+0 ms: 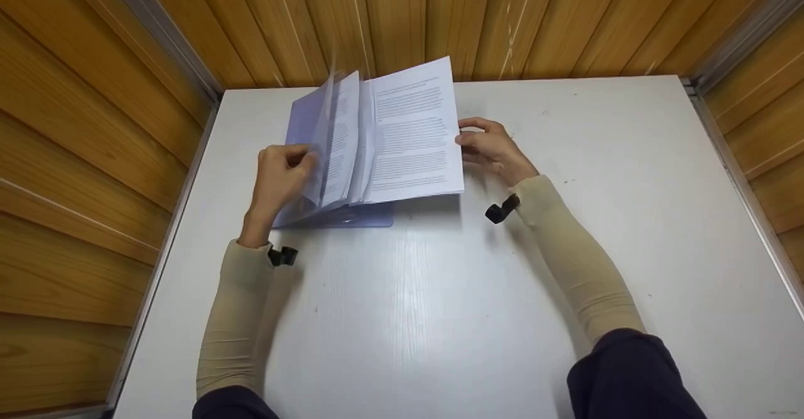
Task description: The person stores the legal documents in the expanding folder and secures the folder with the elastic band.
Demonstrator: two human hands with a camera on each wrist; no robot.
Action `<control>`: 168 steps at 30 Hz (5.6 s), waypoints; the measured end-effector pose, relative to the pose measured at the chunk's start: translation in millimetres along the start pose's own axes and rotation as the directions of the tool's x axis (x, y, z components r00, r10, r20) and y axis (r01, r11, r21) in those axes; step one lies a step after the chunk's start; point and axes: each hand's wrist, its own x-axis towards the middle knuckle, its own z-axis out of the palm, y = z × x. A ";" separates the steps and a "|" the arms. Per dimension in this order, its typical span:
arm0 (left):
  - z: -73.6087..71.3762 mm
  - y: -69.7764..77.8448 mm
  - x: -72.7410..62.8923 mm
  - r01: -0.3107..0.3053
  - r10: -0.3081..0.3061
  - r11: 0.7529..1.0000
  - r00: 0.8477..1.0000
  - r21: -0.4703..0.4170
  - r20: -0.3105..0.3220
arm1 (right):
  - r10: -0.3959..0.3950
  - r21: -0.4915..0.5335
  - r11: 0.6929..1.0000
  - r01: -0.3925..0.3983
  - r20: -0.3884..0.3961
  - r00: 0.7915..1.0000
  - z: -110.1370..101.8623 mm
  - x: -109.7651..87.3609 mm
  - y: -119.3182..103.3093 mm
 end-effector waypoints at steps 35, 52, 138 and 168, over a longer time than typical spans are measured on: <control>1.2 -2.7 -1.2 0.001 -0.001 1.000 1.000 0.008 -0.009 | 0.024 0.007 1.000 -0.025 0.031 0.999 24.9 5.4 13.1; 1.6 -2.8 -0.8 -0.003 0.003 1.000 1.000 -0.004 0.014 | -0.006 -0.053 0.999 0.008 0.039 0.999 57.5 12.2 18.5; 3.2 -1.3 0.6 0.012 -0.013 1.000 0.999 0.016 0.031 | -0.128 -0.115 0.985 0.129 0.013 0.992 141.1 27.1 38.0; 56.1 11.6 -8.5 -0.036 0.007 0.965 0.993 0.258 0.115 | -0.467 -0.627 0.634 0.452 0.155 0.871 75.9 23.3 29.0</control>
